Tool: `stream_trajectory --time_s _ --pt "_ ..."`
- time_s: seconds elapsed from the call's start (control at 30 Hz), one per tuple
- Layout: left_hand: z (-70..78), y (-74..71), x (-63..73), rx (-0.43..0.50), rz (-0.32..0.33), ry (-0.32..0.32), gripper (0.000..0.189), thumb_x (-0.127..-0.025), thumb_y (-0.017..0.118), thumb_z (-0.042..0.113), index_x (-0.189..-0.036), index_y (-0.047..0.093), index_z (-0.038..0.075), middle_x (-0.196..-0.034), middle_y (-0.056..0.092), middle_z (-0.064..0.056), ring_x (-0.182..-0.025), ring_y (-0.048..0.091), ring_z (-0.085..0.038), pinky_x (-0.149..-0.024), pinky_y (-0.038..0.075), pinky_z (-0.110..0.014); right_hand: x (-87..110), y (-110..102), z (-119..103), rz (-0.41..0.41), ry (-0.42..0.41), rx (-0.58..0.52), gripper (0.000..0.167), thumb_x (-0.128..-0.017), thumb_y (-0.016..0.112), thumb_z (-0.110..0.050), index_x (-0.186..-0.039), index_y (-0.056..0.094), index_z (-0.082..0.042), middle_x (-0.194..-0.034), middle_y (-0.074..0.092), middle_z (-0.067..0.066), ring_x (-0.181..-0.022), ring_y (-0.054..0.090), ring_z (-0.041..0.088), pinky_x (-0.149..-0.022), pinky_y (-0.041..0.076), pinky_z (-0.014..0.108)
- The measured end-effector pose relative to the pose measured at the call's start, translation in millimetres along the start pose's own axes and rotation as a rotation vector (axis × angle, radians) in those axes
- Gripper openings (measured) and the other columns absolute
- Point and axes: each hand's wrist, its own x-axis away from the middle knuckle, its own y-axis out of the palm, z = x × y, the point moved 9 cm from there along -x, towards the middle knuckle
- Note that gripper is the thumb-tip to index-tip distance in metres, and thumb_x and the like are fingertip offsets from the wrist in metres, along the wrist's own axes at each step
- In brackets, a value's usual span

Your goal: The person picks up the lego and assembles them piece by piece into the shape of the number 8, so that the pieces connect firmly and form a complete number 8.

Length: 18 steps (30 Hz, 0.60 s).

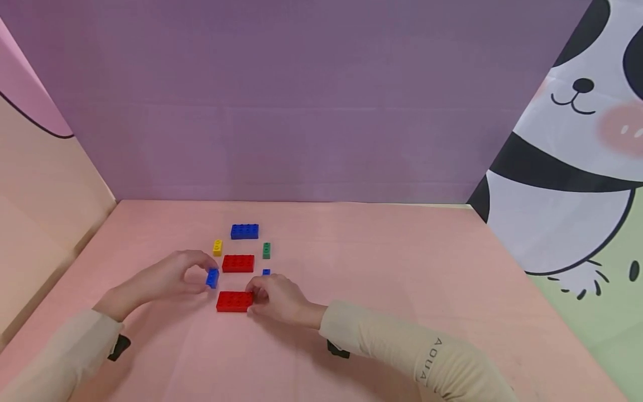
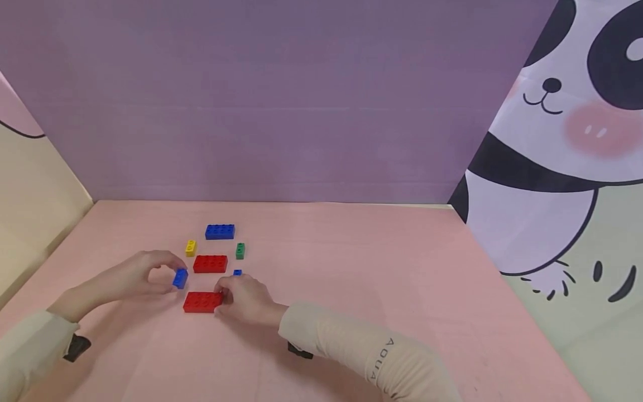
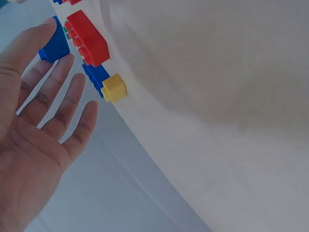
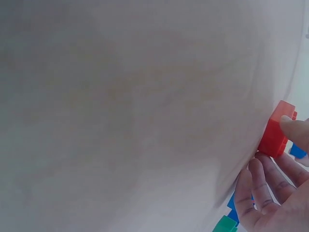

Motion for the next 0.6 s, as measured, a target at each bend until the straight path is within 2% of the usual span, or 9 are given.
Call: stream_trajectory --time_s 0.27,0.43,0.6 --pt "5.8 9.4 1.8 0.038 -0.061 -0.019 0.042 -0.073 0.075 0.018 -0.111 0.060 0.011 -0.103 0.062 0.000 -0.103 0.056 -0.025 -0.081 0.053 -0.040 0.1 -1 -1 -0.001 -0.010 0.000 0.028 -0.077 0.073 -0.016 -0.104 0.062 -0.016 -0.096 0.065 -0.004 -0.083 0.057 0.006 -0.071 0.047 0.013" --pt "11.0 11.6 3.4 0.022 -0.057 0.015 0.042 -0.073 0.076 0.019 -0.111 0.060 0.010 -0.104 0.063 0.000 -0.102 0.057 -0.024 -0.080 0.053 -0.038 0.4 -1 1 0.007 -0.006 -0.006 0.029 -0.077 0.073 -0.017 -0.104 0.062 -0.017 -0.097 0.065 -0.005 -0.082 0.057 0.005 -0.073 0.047 0.012" --pt "11.4 14.5 4.5 0.052 -0.071 0.008 0.041 -0.073 0.075 0.017 -0.111 0.060 0.011 -0.104 0.062 -0.001 -0.104 0.056 -0.026 -0.081 0.053 -0.040 0.8 -1 1 0.013 -0.004 -0.009 0.029 -0.077 0.073 -0.017 -0.103 0.062 -0.018 -0.096 0.065 -0.006 -0.081 0.057 0.003 -0.073 0.047 0.011"
